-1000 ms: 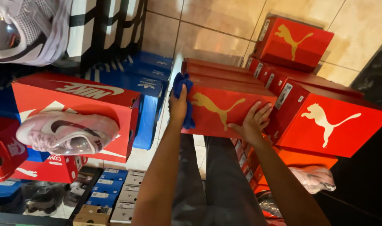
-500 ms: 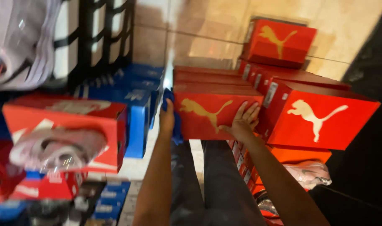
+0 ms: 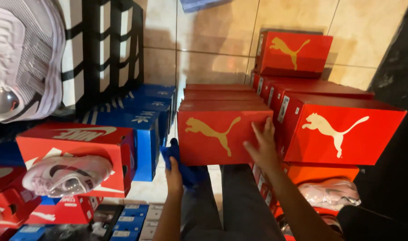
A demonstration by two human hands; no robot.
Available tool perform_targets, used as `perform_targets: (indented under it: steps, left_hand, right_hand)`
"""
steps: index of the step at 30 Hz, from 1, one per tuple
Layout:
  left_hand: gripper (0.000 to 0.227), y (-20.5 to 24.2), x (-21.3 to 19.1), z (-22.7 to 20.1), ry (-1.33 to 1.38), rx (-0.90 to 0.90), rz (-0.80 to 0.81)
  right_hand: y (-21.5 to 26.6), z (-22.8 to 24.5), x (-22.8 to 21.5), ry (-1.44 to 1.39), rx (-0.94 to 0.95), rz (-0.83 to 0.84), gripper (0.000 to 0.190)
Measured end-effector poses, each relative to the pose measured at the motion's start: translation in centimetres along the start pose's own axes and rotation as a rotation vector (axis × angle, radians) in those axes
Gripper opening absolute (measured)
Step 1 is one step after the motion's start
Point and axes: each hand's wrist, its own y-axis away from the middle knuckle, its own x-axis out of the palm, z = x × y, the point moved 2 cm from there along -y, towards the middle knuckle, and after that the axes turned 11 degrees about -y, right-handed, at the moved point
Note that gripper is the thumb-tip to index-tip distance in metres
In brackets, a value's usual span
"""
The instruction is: The person repeatedly wipes the exterior and interior surfaces of red Puma shoe boxes using a blue cloth. They open and close each box, wipe the lid and sides, then place the box back into a stack. The process is repeated for multiple boxes in a retail setting.
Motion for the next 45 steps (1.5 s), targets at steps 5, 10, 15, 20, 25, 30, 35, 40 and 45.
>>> perform_targets:
  steps: [5, 10, 15, 20, 25, 30, 35, 40, 45]
  left_hand:
    - [0.074, 8.3, -3.8, -3.7, 0.479, 0.041, 0.071]
    - [0.051, 4.5, -1.1, -1.1, 0.024, 0.266, -0.105]
    - [0.039, -4.4, 10.1, -4.3, 0.616, 0.531, -0.008]
    - [0.076, 3.4, 18.2, -23.6, -0.902, 1.212, -0.376]
    - [0.055, 5.2, 27.1, -21.9, -0.928, 1.602, -0.403]
    - [0.044, 0.0, 26.2, -20.1, -0.956, 1.73, -0.427]
    - [0.058, -5.1, 16.4, -24.8, -0.951, 1.133, -0.716]
    - [0.045, -1.1, 25.7, -20.6, -1.09, 1.31, -0.564]
    - [0.052, 3.2, 26.9, -21.9, -0.927, 1.78, -0.329]
  right_hand:
    - [-0.3, 4.1, -9.3, -0.499, 0.348, 0.063, 0.067]
    - [-4.3, -3.2, -10.6, -1.229, 0.133, -0.059, 0.062]
    - [-9.4, -15.5, -4.0, -1.451, 0.048, -0.223, 0.059]
    - [-13.0, -3.5, -3.8, -1.182, -0.045, -0.259, 0.077]
    - [-15.4, -3.1, -3.7, -1.002, 0.236, -0.405, 0.077]
    - [-14.7, 0.2, -5.1, -1.049, 0.082, -0.327, 0.06]
    - [-14.8, -0.2, -3.8, -1.156, 0.006, -0.384, 0.053]
    - [-15.3, 0.3, -3.2, -1.16, -0.044, -0.395, 0.052]
    - [-15.7, -5.6, -1.7, -1.226, -0.105, -0.424, 0.054]
